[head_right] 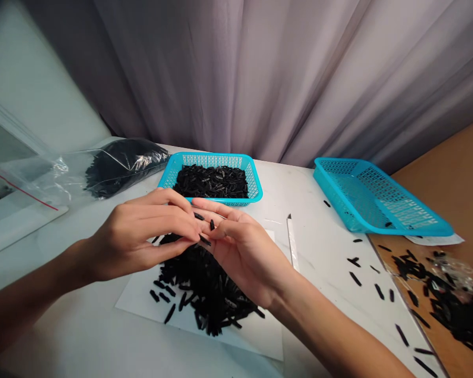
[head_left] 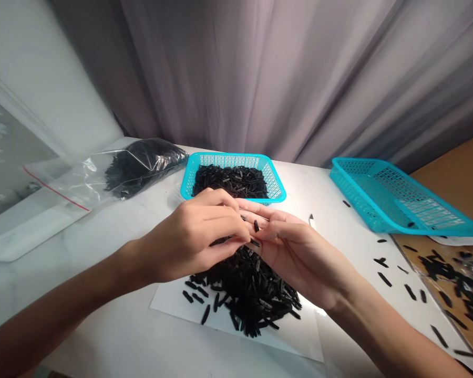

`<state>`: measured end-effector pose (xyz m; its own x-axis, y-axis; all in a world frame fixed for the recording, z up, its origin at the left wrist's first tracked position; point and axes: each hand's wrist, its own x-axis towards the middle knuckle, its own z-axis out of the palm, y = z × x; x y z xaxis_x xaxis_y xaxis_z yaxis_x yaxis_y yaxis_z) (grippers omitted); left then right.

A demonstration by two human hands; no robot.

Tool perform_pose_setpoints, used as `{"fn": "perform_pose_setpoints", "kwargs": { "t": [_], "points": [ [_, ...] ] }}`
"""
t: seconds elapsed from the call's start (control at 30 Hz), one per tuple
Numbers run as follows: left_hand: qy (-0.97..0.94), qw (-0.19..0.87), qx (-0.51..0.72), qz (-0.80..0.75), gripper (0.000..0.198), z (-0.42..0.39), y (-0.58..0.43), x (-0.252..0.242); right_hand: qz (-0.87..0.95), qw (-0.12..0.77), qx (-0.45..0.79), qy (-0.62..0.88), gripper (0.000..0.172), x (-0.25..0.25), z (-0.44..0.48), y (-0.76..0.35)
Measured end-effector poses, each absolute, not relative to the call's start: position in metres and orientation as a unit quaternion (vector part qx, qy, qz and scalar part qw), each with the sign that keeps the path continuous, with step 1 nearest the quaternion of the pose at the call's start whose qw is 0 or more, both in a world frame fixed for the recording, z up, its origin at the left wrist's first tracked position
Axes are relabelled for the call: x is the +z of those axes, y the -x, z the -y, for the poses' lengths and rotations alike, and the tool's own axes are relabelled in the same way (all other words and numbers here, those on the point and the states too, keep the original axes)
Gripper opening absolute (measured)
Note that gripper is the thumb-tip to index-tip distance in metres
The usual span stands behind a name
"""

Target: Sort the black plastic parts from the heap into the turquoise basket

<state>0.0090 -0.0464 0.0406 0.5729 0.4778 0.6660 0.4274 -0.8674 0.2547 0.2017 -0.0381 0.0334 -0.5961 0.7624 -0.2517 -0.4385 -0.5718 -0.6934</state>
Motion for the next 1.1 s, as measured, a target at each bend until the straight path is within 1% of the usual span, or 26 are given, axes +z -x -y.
{"fn": "perform_pose_setpoints", "kwargs": {
  "t": [0.17, 0.3, 0.43, 0.63, 0.8, 0.97, 1.1],
  "points": [
    [-0.85, 0.09, 0.433, -0.286, 0.024, 0.049, -0.011, 0.042, 0.312, 0.362, 0.832, 0.282, 0.047, 0.031, 0.035, -0.203],
    [-0.824, 0.094, 0.469, -0.303, 0.023, 0.051, -0.011, 0.043, 0.311, 0.366, 0.833, 0.276, 0.045, 0.031, 0.034, -0.203],
    [-0.815, 0.098, 0.473, -0.321, 0.02, 0.054, -0.01, 0.044, 0.307, 0.36, 0.837, 0.276, 0.043, 0.036, 0.034, -0.202],
    [-0.814, 0.082, 0.473, -0.328, 0.018, 0.055, -0.01, 0.046, 0.304, 0.353, 0.841, 0.276, 0.045, 0.038, 0.034, -0.201],
    [-0.768, -0.013, 0.508, -0.39, 0.012, 0.033, 0.0, 0.034, 0.277, 0.369, 0.839, 0.287, 0.04, 0.033, 0.034, -0.202],
    [-0.728, 0.065, 0.513, -0.449, 0.012, 0.014, 0.011, 0.024, 0.294, 0.379, 0.823, 0.303, 0.038, 0.026, 0.032, -0.202],
    [-0.736, 0.049, 0.504, -0.449, 0.012, 0.016, 0.009, 0.026, 0.348, 0.407, 0.786, 0.309, 0.038, 0.011, 0.007, -0.197]
  ]
}}
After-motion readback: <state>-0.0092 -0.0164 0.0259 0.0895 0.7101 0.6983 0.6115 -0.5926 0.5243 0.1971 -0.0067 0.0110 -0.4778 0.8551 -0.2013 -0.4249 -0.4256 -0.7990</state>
